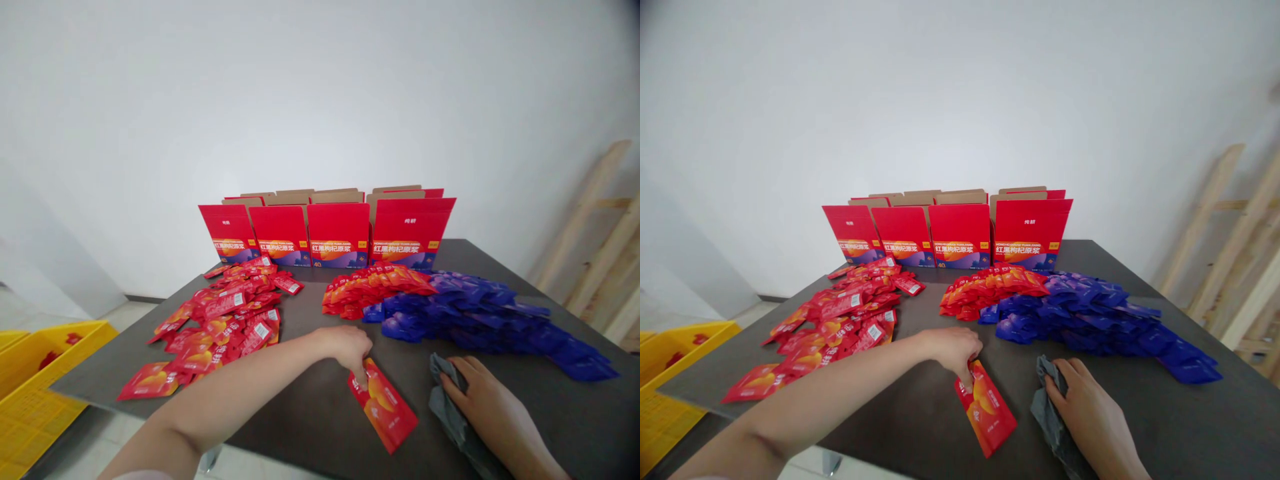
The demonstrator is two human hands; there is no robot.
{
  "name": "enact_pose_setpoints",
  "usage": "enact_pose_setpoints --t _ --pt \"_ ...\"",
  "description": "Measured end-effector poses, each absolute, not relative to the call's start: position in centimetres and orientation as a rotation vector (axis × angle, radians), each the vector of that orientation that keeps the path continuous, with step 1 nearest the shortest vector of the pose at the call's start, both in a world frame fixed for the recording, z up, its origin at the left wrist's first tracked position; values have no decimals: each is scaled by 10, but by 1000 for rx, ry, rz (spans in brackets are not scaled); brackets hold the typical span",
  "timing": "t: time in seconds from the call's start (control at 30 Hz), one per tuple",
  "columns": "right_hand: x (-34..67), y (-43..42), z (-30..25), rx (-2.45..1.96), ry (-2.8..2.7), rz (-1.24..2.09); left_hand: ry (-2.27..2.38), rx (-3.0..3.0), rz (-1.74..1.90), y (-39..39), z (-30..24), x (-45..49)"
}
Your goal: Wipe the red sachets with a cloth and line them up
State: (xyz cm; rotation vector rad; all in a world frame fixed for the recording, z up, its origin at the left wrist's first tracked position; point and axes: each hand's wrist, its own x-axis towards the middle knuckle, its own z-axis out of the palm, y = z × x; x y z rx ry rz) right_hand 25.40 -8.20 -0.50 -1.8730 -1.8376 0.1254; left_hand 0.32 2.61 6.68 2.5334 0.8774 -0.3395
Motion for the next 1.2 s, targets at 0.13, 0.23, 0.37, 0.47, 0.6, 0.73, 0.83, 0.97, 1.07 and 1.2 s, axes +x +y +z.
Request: enact_pose_setpoints --t 0.13,0.23,0.37,0.47,0.6,0.73,0.83,0.97,1.07,1.2 --pt "245 -92 14 -1850 -1846 25 969 1895 -214 15 51 4" --pt "217 -97 20 -1786 -1950 -31 916 1587 11 4 31 7" --pt "177 -95 12 -1758 -2117 -77 848 1470 120 -9 13 12" --pt "169 -92 2 -1792 -2131 -121 859 1510 119 -11 9 12" --pt "184 -93 -8 -1834 -2091 -171 885 1551 125 -12 10 10" --pt "218 -93 -11 -1920 -2025 -233 885 1550 113 -13 14 9" --pt "242 -89 -8 -1986 -1984 -269 886 1540 98 -14 16 9" --pt "239 -87 4 -1981 -1972 -239 898 1503 124 -14 15 10" --pt "205 -91 8 -1825 -2109 -152 878 1519 133 -13 12 11" --pt "175 -95 0 -1744 -2217 -81 848 1539 143 -13 9 11"
